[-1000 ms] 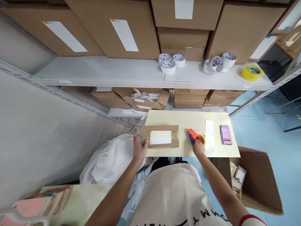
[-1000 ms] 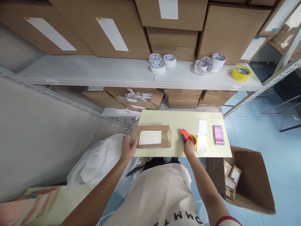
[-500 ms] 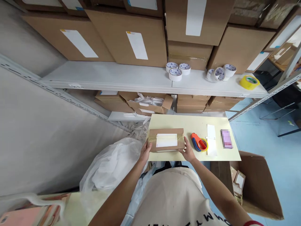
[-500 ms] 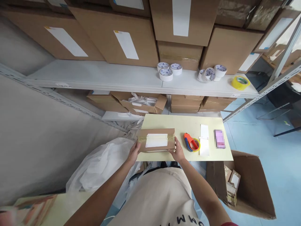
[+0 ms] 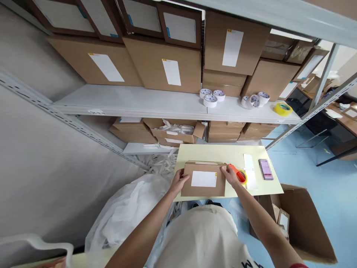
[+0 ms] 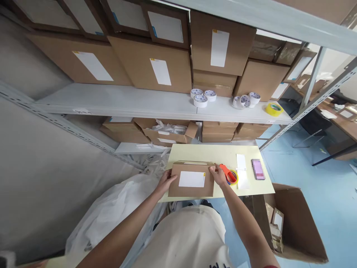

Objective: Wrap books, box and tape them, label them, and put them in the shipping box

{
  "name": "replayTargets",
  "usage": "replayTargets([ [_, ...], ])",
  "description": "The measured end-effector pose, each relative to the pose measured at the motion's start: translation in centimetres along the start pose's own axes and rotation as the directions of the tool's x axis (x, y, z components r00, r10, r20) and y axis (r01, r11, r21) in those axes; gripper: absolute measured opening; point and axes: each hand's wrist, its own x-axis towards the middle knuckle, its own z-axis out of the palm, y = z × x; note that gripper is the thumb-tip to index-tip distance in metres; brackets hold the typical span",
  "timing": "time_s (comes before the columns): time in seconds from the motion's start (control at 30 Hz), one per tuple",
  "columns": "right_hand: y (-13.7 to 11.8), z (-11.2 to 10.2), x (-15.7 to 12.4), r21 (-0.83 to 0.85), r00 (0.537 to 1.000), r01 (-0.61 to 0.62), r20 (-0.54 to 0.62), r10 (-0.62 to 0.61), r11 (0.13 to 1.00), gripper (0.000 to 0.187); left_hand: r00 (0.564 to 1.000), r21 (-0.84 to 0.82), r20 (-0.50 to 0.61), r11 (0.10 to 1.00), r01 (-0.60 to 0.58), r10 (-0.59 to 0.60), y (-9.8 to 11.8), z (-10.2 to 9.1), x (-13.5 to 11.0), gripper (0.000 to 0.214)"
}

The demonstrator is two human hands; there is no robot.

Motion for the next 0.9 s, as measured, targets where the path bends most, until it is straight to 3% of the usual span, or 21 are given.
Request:
replayTargets([
  [0.13, 0.2, 1.3, -0.2, 0.243, 0.996, -0.086, 0.050, 0.076, 0.966, 0.053, 1.000, 0.001, -0.029, 1.000, 0.005, -0.005, -0.8, 0.5, 1.0, 0.054],
  [0.23, 0.3, 1.9, -0.5, 0.365, 0.995, -0.069, 0.097, 0.036, 0.929, 0.053, 1.000, 0.053, -0.030, 0.999, 0.004, -0.003, -0.9, 0.5, 1.8, 0.056],
  [0.37, 0.1, 2.6, 0.1, 0.401, 0.991, -0.056, 0.134, 0.001, 0.914, 0.057, 1.000, 0.173, -0.001, 0.985, 0.009, -0.009, -0.5, 0.2, 2.8, 0.061],
  [0.6, 0.5, 5.2, 3.3, 0.465, 0.989, -0.139, 0.114, 0.096, 0.875, 0.070, 0.998, 0.297, -0.060, 0.955, 0.013, 0.005, -0.3, 0.6, 4.4, 0.055],
  [0.73, 1.7, 5.3, 3.0, 0.386, 0.993, -0.071, 0.116, 0.028, 0.920, 0.064, 0.993, 0.388, -0.115, 0.920, 0.050, -0.005, -0.7, 0.5, 5.0, 0.062],
  [0.9, 5.9, 2.4, -0.8, 0.060, 0.999, 0.050, -0.002, -0.050, 0.997, 0.051, 0.956, 0.590, -0.270, 0.805, 0.069, 0.116, -0.2, 0.2, 5.3, 0.082],
])
